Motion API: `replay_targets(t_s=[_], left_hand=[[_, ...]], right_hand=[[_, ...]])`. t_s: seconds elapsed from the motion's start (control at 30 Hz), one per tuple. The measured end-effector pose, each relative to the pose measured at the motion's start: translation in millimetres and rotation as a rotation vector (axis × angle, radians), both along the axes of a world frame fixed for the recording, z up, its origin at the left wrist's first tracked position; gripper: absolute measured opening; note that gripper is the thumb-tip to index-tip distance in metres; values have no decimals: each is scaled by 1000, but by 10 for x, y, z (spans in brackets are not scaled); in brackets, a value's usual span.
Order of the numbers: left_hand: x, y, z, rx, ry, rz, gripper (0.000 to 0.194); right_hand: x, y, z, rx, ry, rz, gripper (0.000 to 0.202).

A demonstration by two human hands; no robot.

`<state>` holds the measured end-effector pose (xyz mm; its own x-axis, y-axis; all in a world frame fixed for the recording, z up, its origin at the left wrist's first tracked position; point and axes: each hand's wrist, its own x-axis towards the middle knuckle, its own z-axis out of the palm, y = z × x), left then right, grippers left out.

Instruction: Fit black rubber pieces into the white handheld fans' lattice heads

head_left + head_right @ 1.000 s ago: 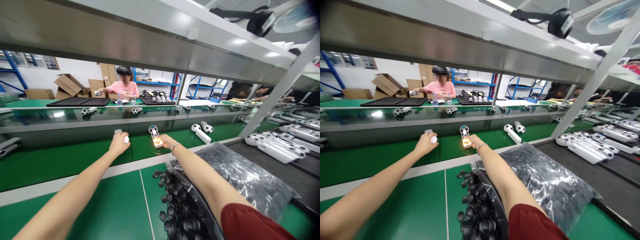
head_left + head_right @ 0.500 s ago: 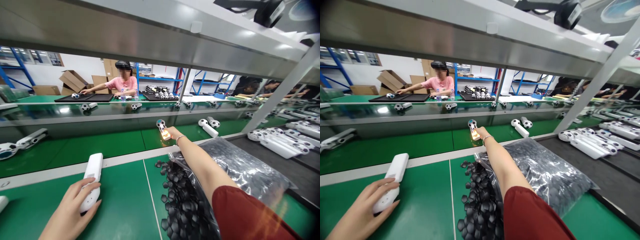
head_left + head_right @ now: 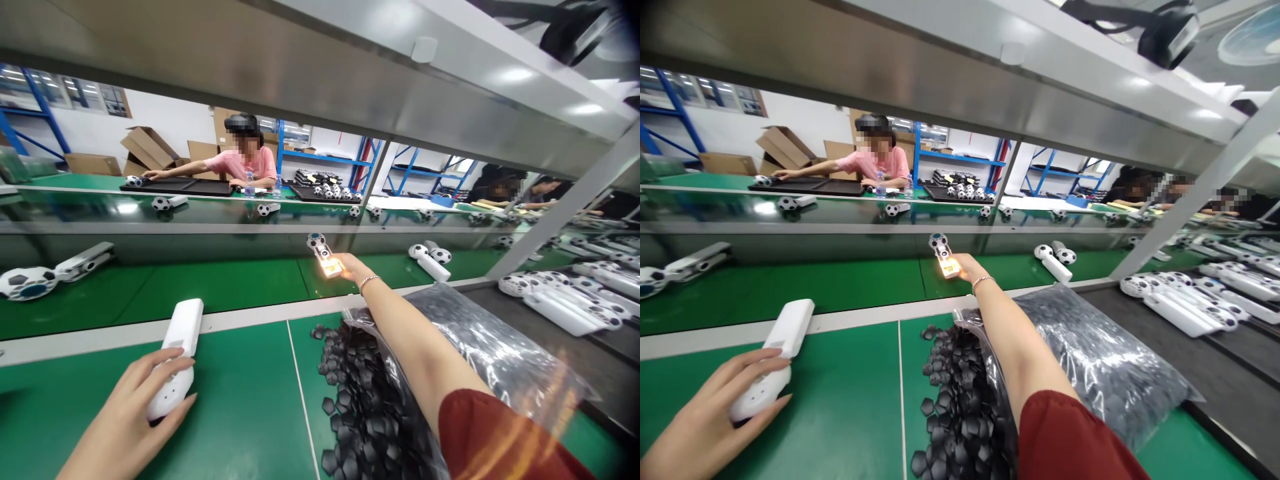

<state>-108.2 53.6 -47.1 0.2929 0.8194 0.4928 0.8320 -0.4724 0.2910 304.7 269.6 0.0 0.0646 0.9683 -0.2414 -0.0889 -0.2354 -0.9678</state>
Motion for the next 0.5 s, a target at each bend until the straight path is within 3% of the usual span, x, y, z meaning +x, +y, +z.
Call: replay_targets(t_s=[0.23,0.5], left_hand=[[16,-11,11,-15,0,10,35],[11,-23,19,-23,6,17,36]], right_hand=[[-381,-12,60,-15,87,189,30],[-340,-28,14,-3,111,181,30]])
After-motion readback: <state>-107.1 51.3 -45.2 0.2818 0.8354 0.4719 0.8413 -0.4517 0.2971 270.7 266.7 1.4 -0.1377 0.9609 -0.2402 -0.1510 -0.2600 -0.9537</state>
